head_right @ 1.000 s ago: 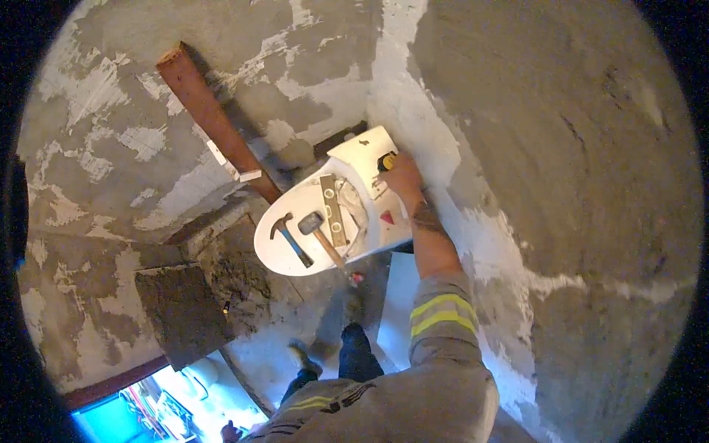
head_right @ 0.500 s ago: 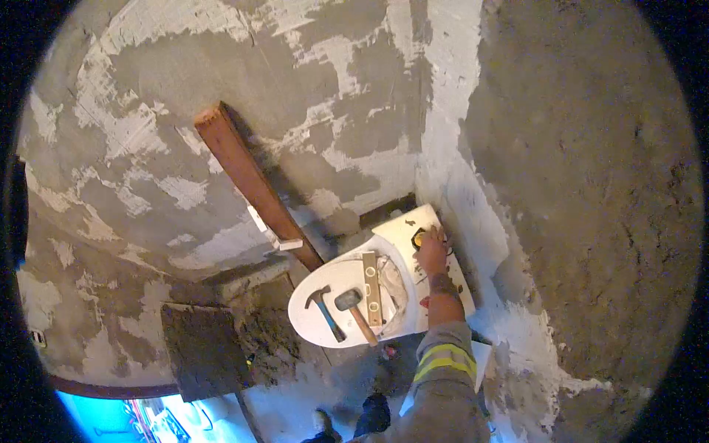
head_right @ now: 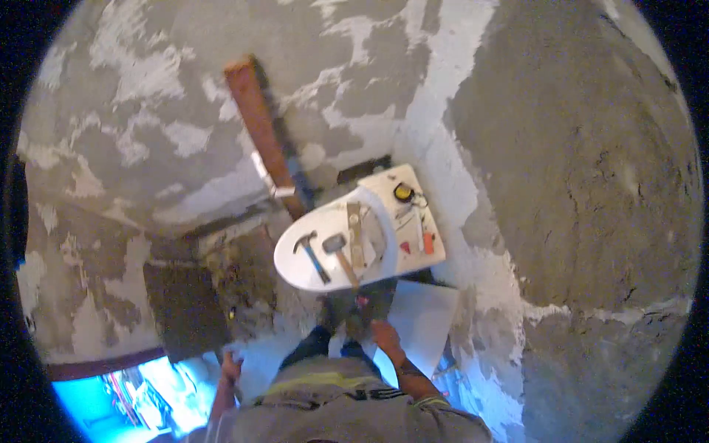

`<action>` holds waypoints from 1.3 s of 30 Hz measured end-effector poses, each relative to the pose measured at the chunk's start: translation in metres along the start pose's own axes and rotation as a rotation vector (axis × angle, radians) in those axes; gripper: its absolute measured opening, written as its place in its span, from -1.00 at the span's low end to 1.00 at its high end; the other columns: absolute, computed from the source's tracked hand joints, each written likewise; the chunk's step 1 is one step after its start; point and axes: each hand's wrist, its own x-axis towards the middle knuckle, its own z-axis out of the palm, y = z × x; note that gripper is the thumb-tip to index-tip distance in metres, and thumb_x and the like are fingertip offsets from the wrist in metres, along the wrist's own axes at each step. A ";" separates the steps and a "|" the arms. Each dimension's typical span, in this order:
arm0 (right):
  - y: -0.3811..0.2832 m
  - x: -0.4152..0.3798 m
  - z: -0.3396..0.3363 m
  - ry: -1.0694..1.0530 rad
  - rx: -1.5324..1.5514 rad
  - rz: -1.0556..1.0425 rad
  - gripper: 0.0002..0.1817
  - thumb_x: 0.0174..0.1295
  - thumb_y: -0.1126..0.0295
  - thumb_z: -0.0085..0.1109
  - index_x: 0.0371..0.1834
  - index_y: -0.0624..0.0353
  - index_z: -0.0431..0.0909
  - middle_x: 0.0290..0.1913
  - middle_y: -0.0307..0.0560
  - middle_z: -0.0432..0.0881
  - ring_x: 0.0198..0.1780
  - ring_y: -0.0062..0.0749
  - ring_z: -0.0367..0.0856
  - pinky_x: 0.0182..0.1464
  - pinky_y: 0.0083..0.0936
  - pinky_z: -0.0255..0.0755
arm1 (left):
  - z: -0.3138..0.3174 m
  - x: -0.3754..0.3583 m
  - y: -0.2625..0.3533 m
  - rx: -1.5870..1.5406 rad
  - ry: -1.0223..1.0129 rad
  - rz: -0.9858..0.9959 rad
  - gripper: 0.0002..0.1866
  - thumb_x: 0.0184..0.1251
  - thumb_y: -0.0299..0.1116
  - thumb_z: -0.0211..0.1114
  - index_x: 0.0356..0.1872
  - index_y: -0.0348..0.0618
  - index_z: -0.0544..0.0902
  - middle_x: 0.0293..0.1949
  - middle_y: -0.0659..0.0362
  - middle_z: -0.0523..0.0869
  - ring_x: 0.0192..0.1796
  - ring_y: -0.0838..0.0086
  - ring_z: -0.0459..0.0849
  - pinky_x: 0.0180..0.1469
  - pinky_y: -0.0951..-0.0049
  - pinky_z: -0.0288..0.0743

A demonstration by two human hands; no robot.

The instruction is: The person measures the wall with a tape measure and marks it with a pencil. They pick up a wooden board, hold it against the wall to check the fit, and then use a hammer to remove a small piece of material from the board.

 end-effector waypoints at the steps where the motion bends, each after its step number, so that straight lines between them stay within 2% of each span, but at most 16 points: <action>1: 0.025 -0.033 0.029 0.063 -0.160 -0.248 -0.67 0.22 0.18 0.14 -0.19 0.26 0.51 -0.29 0.09 0.54 -0.29 -0.04 0.58 -0.16 -0.21 0.47 | -0.007 0.027 0.035 0.032 -0.136 -0.112 -0.46 0.03 -0.32 0.39 0.06 -0.29 0.47 0.06 -0.15 0.54 0.17 0.06 0.48 0.26 0.27 0.32; 2: 0.058 -0.079 0.088 -0.004 0.510 0.401 -0.58 0.22 0.17 0.20 -0.08 0.35 0.49 -0.37 0.03 0.57 -0.35 -0.11 0.60 -0.30 -0.20 0.50 | 0.005 0.073 0.009 0.166 -0.203 0.204 -0.45 0.02 -0.33 0.40 0.08 -0.29 0.48 0.09 -0.16 0.54 0.17 0.02 0.49 0.26 0.25 0.34; 3: 0.070 -0.106 0.080 0.015 -0.020 0.077 -0.69 0.29 0.16 0.13 -0.15 0.20 0.51 -0.51 -0.12 0.53 -0.41 -0.19 0.62 -0.57 -0.22 0.44 | 0.005 0.111 0.038 0.223 -0.222 0.165 -0.46 0.05 -0.27 0.36 0.09 -0.24 0.50 0.07 -0.16 0.56 0.16 0.02 0.51 0.22 0.22 0.37; 5: 0.039 -0.144 0.041 0.079 1.202 1.258 -0.71 0.32 -0.02 -0.07 -0.45 -0.13 0.37 -0.64 -0.31 0.38 -0.62 -0.33 0.47 -0.76 -0.38 0.11 | 0.006 0.203 0.089 0.218 -0.296 0.292 -0.49 0.13 -0.15 0.27 0.08 -0.21 0.52 0.05 -0.19 0.58 0.13 0.02 0.55 0.16 0.18 0.43; 6: 0.100 -0.199 0.079 0.022 1.701 1.274 -0.68 0.30 -0.06 -0.16 -0.46 -0.14 0.35 -0.59 -0.29 0.40 -0.57 -0.33 0.45 -0.67 -0.32 0.15 | 0.001 0.240 0.144 0.223 -0.197 0.297 -0.44 0.14 -0.09 0.28 0.09 -0.26 0.50 0.07 -0.20 0.57 0.14 -0.01 0.54 0.16 0.15 0.43; 8: 0.070 -0.213 0.031 0.035 1.416 1.503 -0.62 0.30 -0.08 -0.25 -0.41 -0.08 0.41 -0.39 -0.19 0.49 -0.40 -0.26 0.47 -0.39 -0.12 0.23 | -0.007 0.317 0.244 0.171 0.026 0.376 -0.33 0.15 -0.04 0.31 0.17 -0.31 0.43 0.15 -0.21 0.51 0.20 -0.02 0.48 0.21 0.16 0.38; 10: 0.088 -0.258 0.039 0.040 2.354 0.912 -0.61 0.31 -0.04 -0.15 -0.23 0.06 0.43 -0.38 -0.08 0.48 -0.39 -0.23 0.47 -0.36 -0.06 0.25 | -0.014 0.381 0.333 -0.269 0.100 0.378 -0.26 0.15 -0.03 0.34 0.27 -0.28 0.36 0.27 -0.16 0.42 0.31 0.04 0.41 0.30 0.23 0.30; 14: -0.038 -0.177 -0.009 0.551 0.474 1.353 -0.57 0.27 0.02 0.12 -0.09 0.10 0.26 -0.48 -0.11 0.36 -0.60 -0.39 0.39 -0.67 -0.37 0.31 | -0.040 0.433 0.463 -0.314 0.354 0.608 -0.30 0.12 -0.11 0.39 0.19 -0.38 0.39 0.20 -0.23 0.47 0.21 0.02 0.50 0.23 0.22 0.37; 17: -0.067 -0.144 -0.015 0.555 0.916 1.453 -0.69 0.32 0.01 0.02 -0.17 -0.04 0.26 -0.58 -0.26 0.21 -0.72 -0.54 0.22 -0.79 -0.51 0.21 | -0.035 0.426 0.480 -0.451 0.400 0.628 -0.31 0.13 -0.12 0.38 0.18 -0.38 0.40 0.13 -0.22 0.51 0.14 0.04 0.55 0.18 0.23 0.40; 18: -0.041 -0.164 0.014 0.334 0.393 0.871 -0.75 0.32 0.09 0.04 -0.12 -0.04 0.35 -0.50 -0.26 0.29 -0.62 -0.55 0.30 -0.71 -0.53 0.29 | -0.031 0.407 0.475 -0.438 0.361 0.602 -0.32 0.14 -0.11 0.37 0.18 -0.38 0.40 0.12 -0.21 0.52 0.14 0.05 0.54 0.17 0.24 0.41; 20: -0.083 -0.090 -0.020 0.537 1.145 1.108 -0.76 0.29 0.23 0.11 -0.05 0.04 0.45 -0.36 -0.23 0.44 -0.49 -0.57 0.44 -0.54 -0.55 0.40 | -0.007 0.382 0.437 -0.356 0.245 0.579 -0.32 0.16 -0.11 0.36 0.19 -0.37 0.40 0.11 -0.21 0.52 0.16 0.05 0.53 0.17 0.23 0.42; 23: -0.064 -0.003 -0.022 0.531 -0.015 0.379 -0.76 0.20 0.27 0.22 -0.47 0.22 0.60 -0.49 -0.13 0.58 -0.38 -0.26 0.50 -0.23 -0.37 0.39 | 0.056 0.354 0.306 0.112 -0.113 0.512 -0.38 0.16 -0.15 0.34 0.18 -0.31 0.44 0.11 -0.21 0.54 0.20 -0.04 0.47 0.24 0.11 0.34; 29: 0.018 0.156 0.027 0.307 0.287 0.580 -0.81 0.14 0.25 0.22 -0.33 0.13 0.59 -0.34 0.09 0.64 -0.28 -0.03 0.64 -0.24 -0.20 0.48 | 0.051 0.194 0.050 0.632 -0.785 0.328 -0.33 0.26 0.11 0.18 0.20 -0.24 0.46 0.10 -0.18 0.57 0.15 -0.04 0.52 0.21 0.15 0.38; 31: 0.047 0.193 0.056 0.199 0.187 0.614 -0.82 0.15 0.26 0.20 -0.29 0.10 0.59 -0.35 0.09 0.65 -0.28 -0.02 0.65 -0.26 -0.17 0.49 | 0.005 0.141 0.067 0.827 -1.067 0.059 -0.43 0.27 0.13 0.15 -0.03 -0.23 0.58 -0.04 -0.18 0.63 0.04 -0.05 0.58 0.12 0.09 0.44; 34: 0.061 0.246 0.073 0.256 0.190 0.460 -0.84 0.17 0.29 0.13 -0.26 0.07 0.59 -0.39 0.07 0.66 -0.32 0.01 0.65 -0.28 -0.16 0.49 | -0.049 0.077 -0.024 0.587 -0.853 0.175 -0.60 0.37 -0.04 0.09 -0.18 -0.24 0.58 -0.20 -0.15 0.64 -0.12 -0.10 0.59 0.04 0.03 0.39; 39: 0.035 0.286 0.073 0.347 0.315 0.642 -0.84 0.16 0.32 0.09 -0.28 0.09 0.60 -0.40 0.08 0.66 -0.31 0.04 0.64 -0.24 -0.16 0.50 | -0.085 0.006 -0.043 -0.414 -0.110 -0.810 -0.77 0.29 -0.35 0.18 -0.05 -0.06 0.51 -0.35 0.29 0.60 -0.42 0.62 0.60 -0.64 0.54 0.34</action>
